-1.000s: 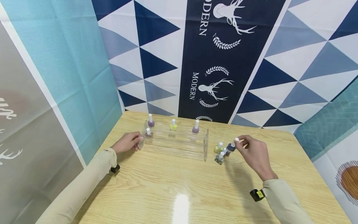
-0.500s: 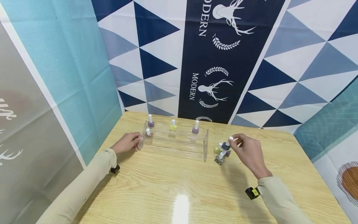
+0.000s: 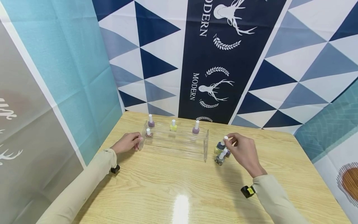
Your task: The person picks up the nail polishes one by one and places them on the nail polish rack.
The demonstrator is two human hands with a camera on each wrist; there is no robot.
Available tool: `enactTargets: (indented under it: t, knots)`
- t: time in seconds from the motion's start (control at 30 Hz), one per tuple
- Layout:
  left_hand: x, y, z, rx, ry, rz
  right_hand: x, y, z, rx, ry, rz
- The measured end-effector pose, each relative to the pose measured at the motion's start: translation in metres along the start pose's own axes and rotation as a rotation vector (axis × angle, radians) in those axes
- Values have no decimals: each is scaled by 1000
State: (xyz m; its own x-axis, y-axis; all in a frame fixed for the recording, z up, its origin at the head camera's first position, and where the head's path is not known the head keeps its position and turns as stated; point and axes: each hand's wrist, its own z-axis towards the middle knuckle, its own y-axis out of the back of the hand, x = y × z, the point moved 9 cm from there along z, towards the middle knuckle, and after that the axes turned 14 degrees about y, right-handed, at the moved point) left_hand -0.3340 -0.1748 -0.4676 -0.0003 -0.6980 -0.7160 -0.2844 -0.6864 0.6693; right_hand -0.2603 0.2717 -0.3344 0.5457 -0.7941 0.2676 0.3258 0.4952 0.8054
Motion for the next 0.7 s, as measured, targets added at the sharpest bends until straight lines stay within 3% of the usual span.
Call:
enactTargets:
  t: [0.7]
  knots:
    - [4, -2, 5, 8, 28, -22, 21, -19, 25, 29, 20, 71]
